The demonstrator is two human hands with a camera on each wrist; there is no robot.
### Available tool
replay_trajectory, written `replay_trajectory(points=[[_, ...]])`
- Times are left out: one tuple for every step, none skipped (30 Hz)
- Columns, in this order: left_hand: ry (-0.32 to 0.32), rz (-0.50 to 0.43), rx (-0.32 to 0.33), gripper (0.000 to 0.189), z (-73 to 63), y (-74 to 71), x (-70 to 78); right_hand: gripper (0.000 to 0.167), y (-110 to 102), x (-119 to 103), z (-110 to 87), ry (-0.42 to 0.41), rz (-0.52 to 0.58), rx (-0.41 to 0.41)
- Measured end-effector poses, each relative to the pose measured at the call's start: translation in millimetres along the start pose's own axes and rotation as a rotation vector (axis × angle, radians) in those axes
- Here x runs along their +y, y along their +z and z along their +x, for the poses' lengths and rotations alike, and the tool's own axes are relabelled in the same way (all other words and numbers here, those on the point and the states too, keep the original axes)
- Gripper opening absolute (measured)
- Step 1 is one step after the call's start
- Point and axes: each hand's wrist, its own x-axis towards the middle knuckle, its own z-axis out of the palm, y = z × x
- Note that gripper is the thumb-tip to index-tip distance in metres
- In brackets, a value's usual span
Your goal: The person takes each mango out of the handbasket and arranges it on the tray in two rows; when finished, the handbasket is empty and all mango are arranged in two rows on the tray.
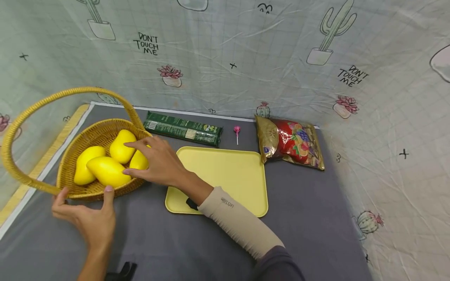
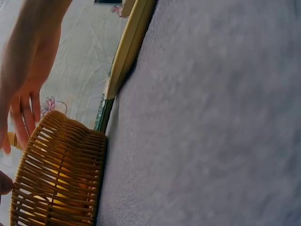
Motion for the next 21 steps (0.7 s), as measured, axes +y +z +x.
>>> replay_trajectory(points=[[-0.022, -0.001, -0.013, 0.077, 0.0, 0.2, -0.9, 0.073, 4, -4, 4.3, 0.000, -0.008, -0.021], [-0.044, 0.001, -0.023, 0.078, 0.0, 0.4, -1.1, 0.074, 8, -7, 8.3, -0.005, -0.016, -0.038], [-0.068, 0.004, -0.031, 0.078, -0.4, 0.7, -1.0, 0.074, 12, -11, 12.1, -0.008, -0.026, -0.055], [-0.093, 0.007, -0.039, 0.078, -0.7, 1.1, -0.8, 0.074, 16, -14, 15.4, -0.009, -0.032, -0.074], [-0.119, 0.005, -0.048, 0.078, -0.9, 1.6, -0.4, 0.075, 19, -17, 18.3, -0.012, -0.040, -0.092], [-0.141, -0.004, -0.053, 0.079, -0.7, 2.1, -0.3, 0.075, 22, -20, 20.7, -0.014, -0.044, -0.102], [-0.152, -0.020, -0.056, 0.079, -0.5, 2.4, -0.2, 0.075, 25, -22, 22.8, -0.017, -0.044, -0.112], [-0.162, -0.034, -0.056, 0.080, -0.2, 2.8, -0.2, 0.075, 28, -24, 24.8, -0.021, -0.049, -0.119], [-0.174, -0.054, -0.059, 0.080, 0.1, 3.0, -0.6, 0.075, 31, -27, 26.8, -0.023, -0.059, -0.124], [-0.183, -0.077, -0.064, 0.080, 0.4, 3.1, -0.9, 0.075, 34, -28, 28.8, -0.026, -0.070, -0.129], [-0.191, -0.098, -0.066, 0.080, 0.5, 3.2, -1.0, 0.075, 36, -30, 30.8, -0.029, -0.089, -0.133], [-0.196, -0.113, -0.066, 0.080, 0.4, 3.3, -1.1, 0.075, 39, -32, 32.7, -0.028, -0.102, -0.137], [-0.199, -0.122, -0.066, 0.080, -0.1, 3.5, -1.0, 0.076, 41, -34, 34.5, -0.026, -0.116, -0.144], [-0.200, -0.124, -0.064, 0.079, -0.5, 3.9, -1.1, 0.076, 42, -35, 36.3, -0.023, -0.130, -0.153], [-0.197, -0.119, -0.062, 0.079, -1.0, 4.3, -1.2, 0.076, 43, -37, 38.0, -0.016, -0.141, -0.165], [-0.191, -0.110, -0.058, 0.079, -1.5, 4.8, -1.2, 0.077, 44, -39, 39.7, -0.006, -0.146, -0.180], [-0.186, -0.099, -0.054, 0.079, -2.0, 5.3, -1.1, 0.077, 45, -40, 41.2, 0.003, -0.153, -0.193], [-0.180, -0.091, -0.050, 0.078, -2.2, 5.6, -1.1, 0.077, 46, -41, 42.5, 0.011, -0.156, -0.206], [-0.175, -0.085, -0.047, 0.078, -2.4, 5.9, -1.1, 0.077, 46, -43, 44.0, 0.018, -0.164, -0.217], [-0.170, -0.082, -0.046, 0.078, -2.3, 6.1, -1.2, 0.077, 47, -44, 45.3, 0.024, -0.172, -0.225], [-0.167, -0.079, -0.046, 0.078, -2.0, 6.1, -1.1, 0.078, 47, -45, 46.6, 0.028, -0.184, -0.231]])
